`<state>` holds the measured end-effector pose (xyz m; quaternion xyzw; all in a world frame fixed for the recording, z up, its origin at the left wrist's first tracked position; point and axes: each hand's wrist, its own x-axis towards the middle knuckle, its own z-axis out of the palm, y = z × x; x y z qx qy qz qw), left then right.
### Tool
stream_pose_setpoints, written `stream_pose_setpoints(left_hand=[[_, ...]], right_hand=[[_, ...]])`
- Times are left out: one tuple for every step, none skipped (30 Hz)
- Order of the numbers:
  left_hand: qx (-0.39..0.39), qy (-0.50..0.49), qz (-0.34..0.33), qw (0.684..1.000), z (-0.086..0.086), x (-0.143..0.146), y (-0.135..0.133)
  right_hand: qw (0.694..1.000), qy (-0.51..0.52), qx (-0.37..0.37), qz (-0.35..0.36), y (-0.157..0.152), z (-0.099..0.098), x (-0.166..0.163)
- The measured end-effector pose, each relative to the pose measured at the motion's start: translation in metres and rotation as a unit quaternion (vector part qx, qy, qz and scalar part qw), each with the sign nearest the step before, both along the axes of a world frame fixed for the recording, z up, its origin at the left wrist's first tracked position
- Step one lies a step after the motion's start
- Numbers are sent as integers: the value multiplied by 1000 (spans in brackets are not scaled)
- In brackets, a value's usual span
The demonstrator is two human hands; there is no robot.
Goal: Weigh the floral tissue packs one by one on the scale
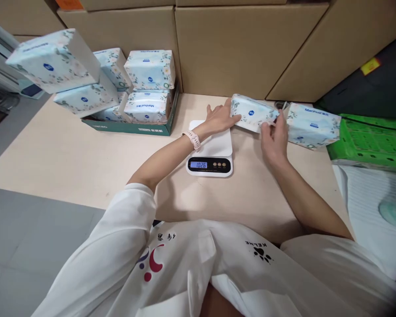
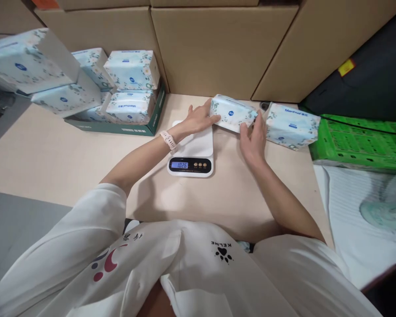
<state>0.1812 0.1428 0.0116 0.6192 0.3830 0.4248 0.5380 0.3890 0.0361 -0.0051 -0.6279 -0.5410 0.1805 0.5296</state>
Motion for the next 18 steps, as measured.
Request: stream_pose_setpoints(left_hand=[[13,44,-12,999,0,7,6],[24,93,-21,995,2,12,10],[33,139,-25,989,5,15,10],[43,180,-24,982,9,18,8],[54,224,-25,973,13,21,4],[67,272,-28,959,19,23,-1],[84,320,-33,943,24,26,-8],[103,366,-38,924,29,29,-14],[119,407,-43,905,33,33,-19],[131,440,-48,887,37,37,-24],[141,464,-52,873,40,42,-27],[148,480,-54,863,43,48,-29],[153,490,-57,856,44,53,-29],[156,496,-60,852,45,59,-29],[160,498,-62,850,45,65,-27],[162,498,-62,850,45,71,-24],[162,496,-60,851,43,76,-21],[160,494,-55,853,41,82,-17]], right_hand=[[999,-44,14,5,-5,3,6],[995,-90,36,9,-11,6,13],[989,-136,60,6,-17,8,23],[980,-180,82,-6,-23,7,36],[970,-223,93,-27,-27,3,51],[958,-265,91,-55,-29,-3,69],[946,-306,76,-83,-29,-12,89],[934,-337,47,-107,-27,-23,107],[926,-355,9,-124,-24,-33,125],[921,-363,-29,-135,-20,-43,140],[919,-363,-64,-141,-15,-51,151],[918,-359,-90,-145,-10,-56,160],[918,-354,-107,-147,-5,-58,165],[918,-348,-117,-147,0,-57,168],[919,-342,-124,-148,5,-54,170],[921,-336,-131,-149,10,-49,170],[923,-326,-140,-151,15,-43,170],[925,-315,-149,-153,19,-37,170]])
